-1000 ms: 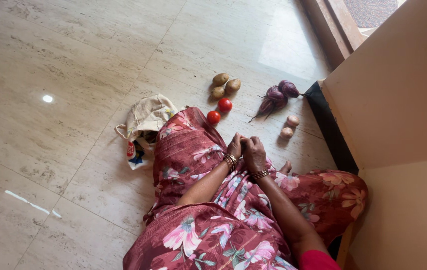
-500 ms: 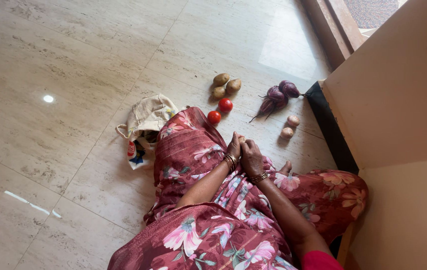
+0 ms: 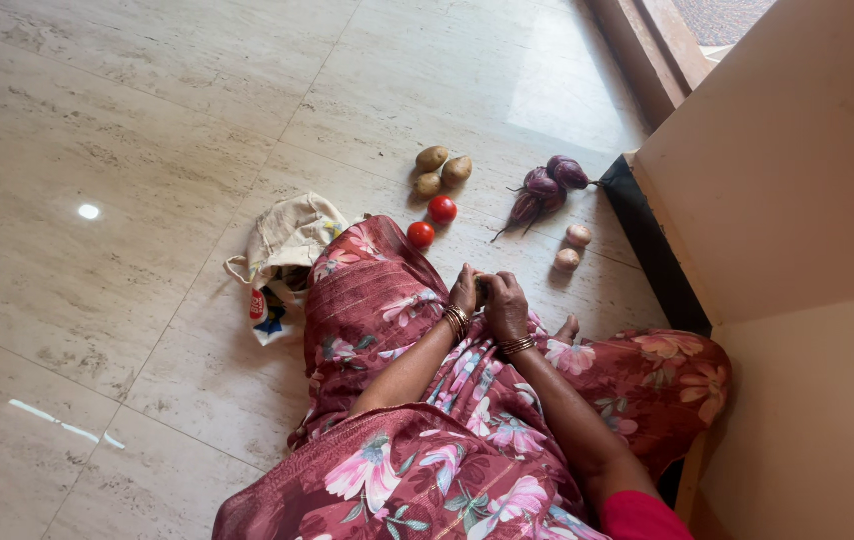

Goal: The person sits on the floor and peels an eggplant, a tomato, and a potato using a small knife. The peeled skins are placed on the floor beside the other vegetables.

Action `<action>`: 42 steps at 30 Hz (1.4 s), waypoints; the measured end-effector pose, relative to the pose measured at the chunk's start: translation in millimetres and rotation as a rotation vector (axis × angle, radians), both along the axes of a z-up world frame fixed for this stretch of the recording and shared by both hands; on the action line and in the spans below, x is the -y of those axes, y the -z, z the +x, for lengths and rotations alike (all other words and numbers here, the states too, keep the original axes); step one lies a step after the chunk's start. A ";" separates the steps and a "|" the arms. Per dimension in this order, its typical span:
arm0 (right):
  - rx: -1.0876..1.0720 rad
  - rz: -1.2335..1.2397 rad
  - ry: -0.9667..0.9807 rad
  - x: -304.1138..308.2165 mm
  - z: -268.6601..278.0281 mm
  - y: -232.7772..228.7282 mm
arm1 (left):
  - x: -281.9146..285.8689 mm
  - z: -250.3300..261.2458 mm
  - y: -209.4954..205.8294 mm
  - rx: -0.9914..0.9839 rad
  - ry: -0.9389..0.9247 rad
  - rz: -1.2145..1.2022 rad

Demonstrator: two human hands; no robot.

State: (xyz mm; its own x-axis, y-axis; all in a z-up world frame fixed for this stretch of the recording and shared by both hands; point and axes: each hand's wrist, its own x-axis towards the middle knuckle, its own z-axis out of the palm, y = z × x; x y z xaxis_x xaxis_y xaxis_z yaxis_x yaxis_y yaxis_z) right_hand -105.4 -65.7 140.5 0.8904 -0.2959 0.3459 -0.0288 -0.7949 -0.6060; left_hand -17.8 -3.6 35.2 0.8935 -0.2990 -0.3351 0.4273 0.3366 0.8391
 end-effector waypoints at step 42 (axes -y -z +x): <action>0.069 -0.064 -0.051 -4.2 -0.8 -2.2 | -1.2 1.1 4.9 -0.034 -0.158 0.130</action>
